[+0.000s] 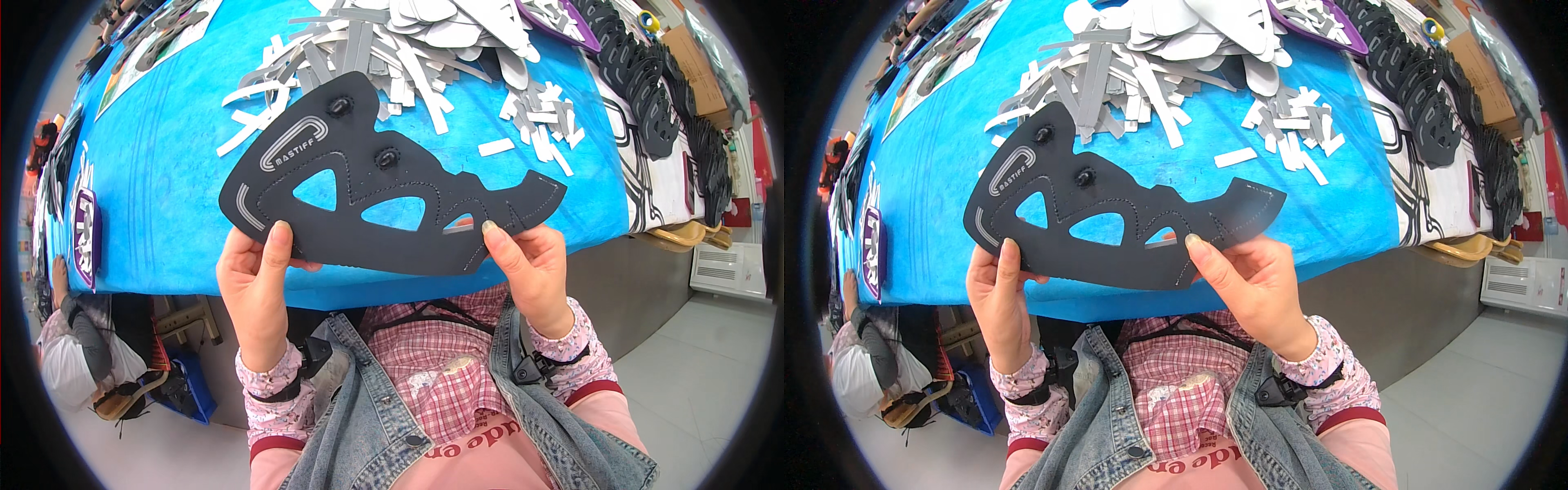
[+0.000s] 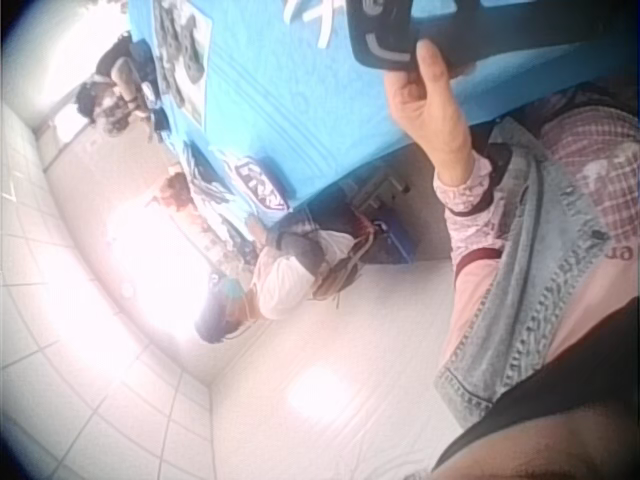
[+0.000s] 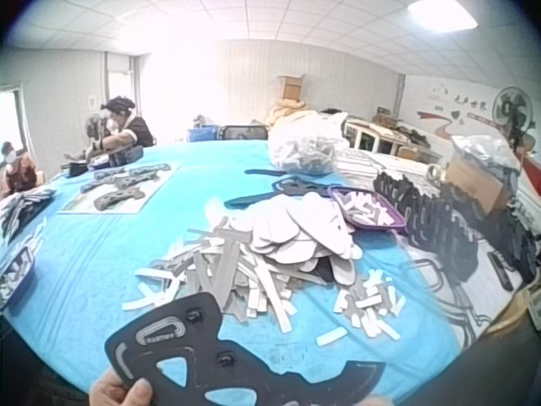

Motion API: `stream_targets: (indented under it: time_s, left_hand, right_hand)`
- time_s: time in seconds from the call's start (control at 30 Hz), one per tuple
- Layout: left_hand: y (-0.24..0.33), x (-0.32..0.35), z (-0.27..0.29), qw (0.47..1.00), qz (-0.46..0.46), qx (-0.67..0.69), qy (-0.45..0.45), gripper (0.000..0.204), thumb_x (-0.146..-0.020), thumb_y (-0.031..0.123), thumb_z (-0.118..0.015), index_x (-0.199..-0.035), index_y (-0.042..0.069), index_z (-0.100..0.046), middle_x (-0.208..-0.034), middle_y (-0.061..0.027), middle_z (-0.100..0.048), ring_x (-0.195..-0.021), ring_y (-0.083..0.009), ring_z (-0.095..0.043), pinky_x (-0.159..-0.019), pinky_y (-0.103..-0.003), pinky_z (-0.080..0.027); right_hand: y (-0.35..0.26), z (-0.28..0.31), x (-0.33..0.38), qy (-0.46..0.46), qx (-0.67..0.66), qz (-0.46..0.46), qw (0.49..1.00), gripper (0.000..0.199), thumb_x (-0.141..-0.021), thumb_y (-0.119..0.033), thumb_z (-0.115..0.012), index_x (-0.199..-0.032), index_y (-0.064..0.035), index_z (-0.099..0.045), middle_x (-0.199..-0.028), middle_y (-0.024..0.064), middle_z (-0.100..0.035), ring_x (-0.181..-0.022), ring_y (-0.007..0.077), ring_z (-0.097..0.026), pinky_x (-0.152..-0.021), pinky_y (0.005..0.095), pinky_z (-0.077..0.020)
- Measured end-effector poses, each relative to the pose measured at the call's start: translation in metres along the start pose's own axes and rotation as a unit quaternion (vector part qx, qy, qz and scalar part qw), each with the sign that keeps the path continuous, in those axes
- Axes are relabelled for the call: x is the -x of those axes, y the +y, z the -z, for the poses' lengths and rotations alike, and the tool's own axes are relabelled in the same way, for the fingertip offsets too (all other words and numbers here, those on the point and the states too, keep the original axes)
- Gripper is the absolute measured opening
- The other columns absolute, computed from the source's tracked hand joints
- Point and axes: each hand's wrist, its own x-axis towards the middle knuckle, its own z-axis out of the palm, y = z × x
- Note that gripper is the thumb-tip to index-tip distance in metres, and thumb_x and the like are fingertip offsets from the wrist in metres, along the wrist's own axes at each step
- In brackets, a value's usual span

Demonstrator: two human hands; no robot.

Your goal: Manually aligning and stacking various pre-cut shoe components on a work table.

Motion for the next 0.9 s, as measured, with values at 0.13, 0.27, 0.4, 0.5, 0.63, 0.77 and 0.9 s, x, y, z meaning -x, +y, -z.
stream_targets:
  time_s: [0.13,0.27,0.4,0.5,0.63,0.77,0.9]
  left_hand:
    - [0.003,0.002,0.000,1.000,-0.005,0.005,-0.002,0.023,-0.095,0.017,-0.060,-0.105,-0.004,-0.059,-0.086,-0.0107,-0.068,-0.066,-0.0147,-0.064,-0.057,-0.025,-0.052]
    - [0.002,0.003,-0.002,1.000,-0.003,0.009,-0.010,0.023,-0.096,0.017,-0.060,-0.106,-0.004,-0.059,-0.086,-0.0107,-0.067,-0.065,-0.0146,-0.064,-0.056,-0.024,-0.051]
    - [-0.004,0.009,-0.001,1.000,0.011,0.009,-0.022,0.022,-0.095,0.014,-0.060,-0.108,-0.003,-0.058,-0.089,-0.0102,-0.067,-0.070,-0.0148,-0.065,-0.058,-0.026,-0.054]
    - [-0.005,0.014,-0.005,0.999,0.022,0.019,-0.041,0.021,-0.094,0.012,-0.061,-0.109,-0.003,-0.058,-0.092,-0.0097,-0.067,-0.074,-0.0148,-0.065,-0.060,-0.026,-0.055]
    - [-0.007,0.016,-0.011,0.997,0.058,0.023,-0.046,0.020,-0.093,0.011,-0.061,-0.108,-0.003,-0.059,-0.094,-0.0089,-0.066,-0.075,-0.0139,-0.065,-0.060,-0.027,-0.056]
    - [-0.005,0.017,-0.014,0.997,0.059,-0.020,-0.044,0.021,-0.093,0.009,-0.062,-0.109,-0.004,-0.059,-0.093,-0.0080,-0.066,-0.073,-0.0117,-0.064,-0.058,-0.024,-0.054]
    - [-0.001,0.016,-0.013,0.994,0.060,-0.095,-0.013,0.025,-0.091,0.005,-0.063,-0.114,-0.005,-0.059,-0.091,-0.0067,-0.066,-0.068,-0.0082,-0.060,-0.055,-0.020,-0.050]
  right_hand:
    - [0.006,0.000,0.001,0.006,-0.013,-0.003,1.000,0.020,-0.094,-0.006,-0.061,-0.109,0.0058,-0.064,-0.100,0.0097,-0.068,-0.088,0.0128,-0.064,-0.077,0.0268,-0.0527]
    - [0.007,-0.001,0.003,0.012,0.021,0.007,1.000,0.020,-0.092,-0.008,-0.064,-0.108,0.0043,-0.065,-0.100,0.0087,-0.069,-0.088,0.0121,-0.063,-0.078,0.0268,-0.0519]
    - [0.008,0.007,0.007,0.031,0.089,-0.017,0.995,0.020,-0.090,-0.010,-0.067,-0.105,0.0024,-0.066,-0.097,0.0077,-0.069,-0.087,0.0115,-0.063,-0.076,0.0263,-0.0510]
    - [0.006,0.016,0.012,0.029,0.086,-0.020,0.996,0.018,-0.090,-0.010,-0.067,-0.103,0.0029,-0.067,-0.096,0.0064,-0.069,-0.085,0.0112,-0.063,-0.073,0.0255,-0.0503]
    - [0.002,0.021,0.014,0.047,0.069,-0.061,0.995,0.018,-0.089,-0.012,-0.068,-0.100,0.0024,-0.068,-0.089,0.0045,-0.070,-0.077,0.0085,-0.062,-0.067,0.0237,-0.0491]
    - [0.000,0.032,0.009,0.053,0.277,-0.012,0.959,0.018,-0.087,-0.015,-0.071,-0.095,0.0004,-0.069,-0.077,0.0035,-0.069,-0.065,0.0058,-0.061,-0.057,0.0224,-0.0465]
    - [0.000,0.039,0.012,0.023,0.303,-0.041,0.952,0.017,-0.087,-0.014,-0.070,-0.096,0.0005,-0.069,-0.080,0.0049,-0.070,-0.063,0.0073,-0.062,-0.053,0.0223,-0.0465]
